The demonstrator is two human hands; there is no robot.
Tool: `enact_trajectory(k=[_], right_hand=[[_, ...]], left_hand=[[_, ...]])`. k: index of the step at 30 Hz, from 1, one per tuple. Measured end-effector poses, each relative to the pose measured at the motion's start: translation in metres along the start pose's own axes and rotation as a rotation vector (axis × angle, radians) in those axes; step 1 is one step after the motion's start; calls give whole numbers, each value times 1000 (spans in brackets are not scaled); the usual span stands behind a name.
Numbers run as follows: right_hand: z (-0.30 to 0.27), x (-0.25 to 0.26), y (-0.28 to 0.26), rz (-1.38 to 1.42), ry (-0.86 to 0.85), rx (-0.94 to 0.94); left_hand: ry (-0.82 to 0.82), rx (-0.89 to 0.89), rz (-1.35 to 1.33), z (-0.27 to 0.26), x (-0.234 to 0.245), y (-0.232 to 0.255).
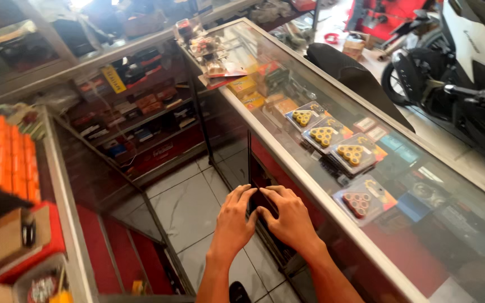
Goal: The person handles small circular components in retail packaging, hanging them onto a wire display rack and moving items between a glass counter and the rack.
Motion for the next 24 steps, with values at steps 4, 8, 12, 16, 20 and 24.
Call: enact_trajectory(k=[4, 8, 12, 16, 20, 24], right_hand=[[33, -24, -18, -48, 14, -17], [54, -38, -19, -89, 40, -64], [67, -36, -14, -93, 94, -101], [87, -33, -2, -94, 144, -160], [107, -29, 15, -81, 236, -174], [133, -21, 42, -74, 326, -254]], left_hand=[[-19, -16, -26, 25, 28, -29], [-29, -18, -93, 48, 42, -49], [-41, -115, -144, 66, 41, -52], [-99, -106, -208, 92, 31, -60], [-100, -219, -219, 132, 20, -59], [-168, -197, -242, 176, 4, -52]])
Point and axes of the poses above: each hand's wrist, its own z-axis towards the middle knuckle, its own x-axis out of the back of the hand, y = z × x, the point moved 7 cm from there along z, towards the middle knuckle, and after that the axes turned 5 degrees about -z, right-handed, at the moved point
